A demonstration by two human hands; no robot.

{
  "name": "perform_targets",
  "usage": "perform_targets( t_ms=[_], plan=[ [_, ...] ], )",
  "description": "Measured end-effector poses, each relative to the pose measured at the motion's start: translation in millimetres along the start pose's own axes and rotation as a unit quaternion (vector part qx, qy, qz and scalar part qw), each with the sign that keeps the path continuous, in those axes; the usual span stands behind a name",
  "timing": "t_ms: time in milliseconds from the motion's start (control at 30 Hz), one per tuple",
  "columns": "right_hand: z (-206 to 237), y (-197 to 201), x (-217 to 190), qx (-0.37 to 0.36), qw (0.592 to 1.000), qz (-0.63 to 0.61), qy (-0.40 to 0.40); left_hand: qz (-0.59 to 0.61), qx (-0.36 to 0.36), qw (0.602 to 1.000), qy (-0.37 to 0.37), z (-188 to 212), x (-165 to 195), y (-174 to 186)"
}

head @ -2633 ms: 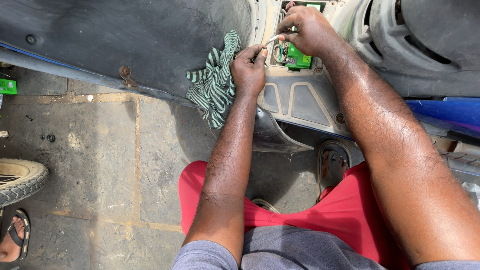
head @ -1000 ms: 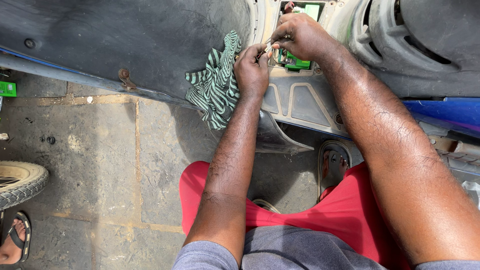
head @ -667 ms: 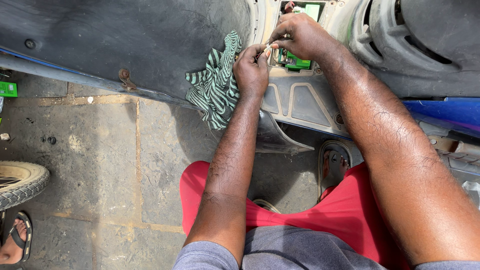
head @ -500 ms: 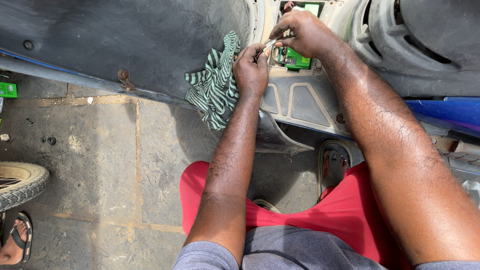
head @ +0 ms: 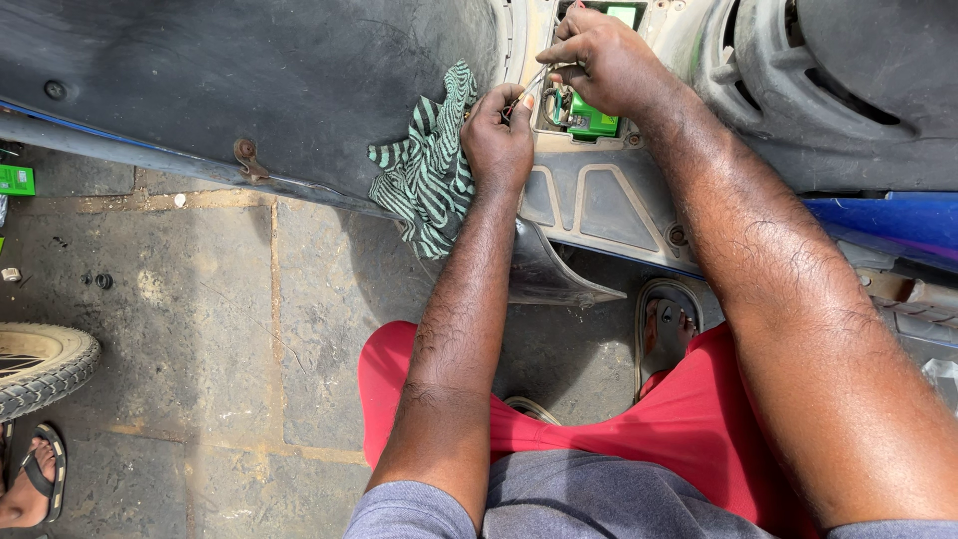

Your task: The person works on a motorcycle's electrical system, handling wires and a small white connector near the battery compartment. They repeatedly insert and remove the connector while manipulating wires with both hands.

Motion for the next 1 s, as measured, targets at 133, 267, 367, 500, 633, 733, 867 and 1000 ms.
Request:
perform_targets(
  t_ms=[133, 267, 367, 500, 633, 733, 867, 1000],
  plan=[
    [3.7, 2.2, -9.3, 0.013, 0.998, 0.055, 0.006, -0.004, -0.001, 1.000, -0.003, -0.7, -1.5, -0.1],
    [4.1, 3.0, -11.9, 0.006, 0.994, 0.108, 0.010, -0.007, -0.001, 1.000, -0.006, -1.4, -1.7, 0.5],
    [4.6, 1.7, -10.9, 0.001, 0.993, 0.120, 0.007, -0.002, 0.002, 1.000, -0.003, -0.8, -1.5, 0.4],
    [5.3, -0.3, -7.7, 0.001, 0.993, 0.114, 0.013, 0.000, -0.001, 1.000, -0.006, -0.4, -0.6, 0.2],
    [6.3, -1.8, -5.8, -0.003, 0.992, 0.121, 0.023, 0.000, -0.002, 1.000, -0.009, -0.7, 1.0, 0.3],
    [6.9, -1.2, -5.1, -0.001, 0.995, 0.100, 0.017, 0.004, -0.007, 1.000, -0.003, -0.7, 2.2, 1.1],
    [6.8, 0.0, -5.1, -0.008, 0.995, 0.100, 0.019, 0.001, -0.012, 1.000, 0.002, -0.9, 3.7, 1.6],
    [6.9, 0.3, -5.3, -0.011, 0.995, 0.096, 0.022, 0.007, -0.010, 1.000, 0.001, -1.4, 4.4, 2.0]
  ],
)
Point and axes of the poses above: each hand's wrist, its own z-axis away from the middle knuckle, its own y-axis out of the back of the hand, x = y × z, the point moved 2 cm from there along -z, towards the middle knuckle, and after that the axes turned 7 degrees about x, right-handed, at the moved point
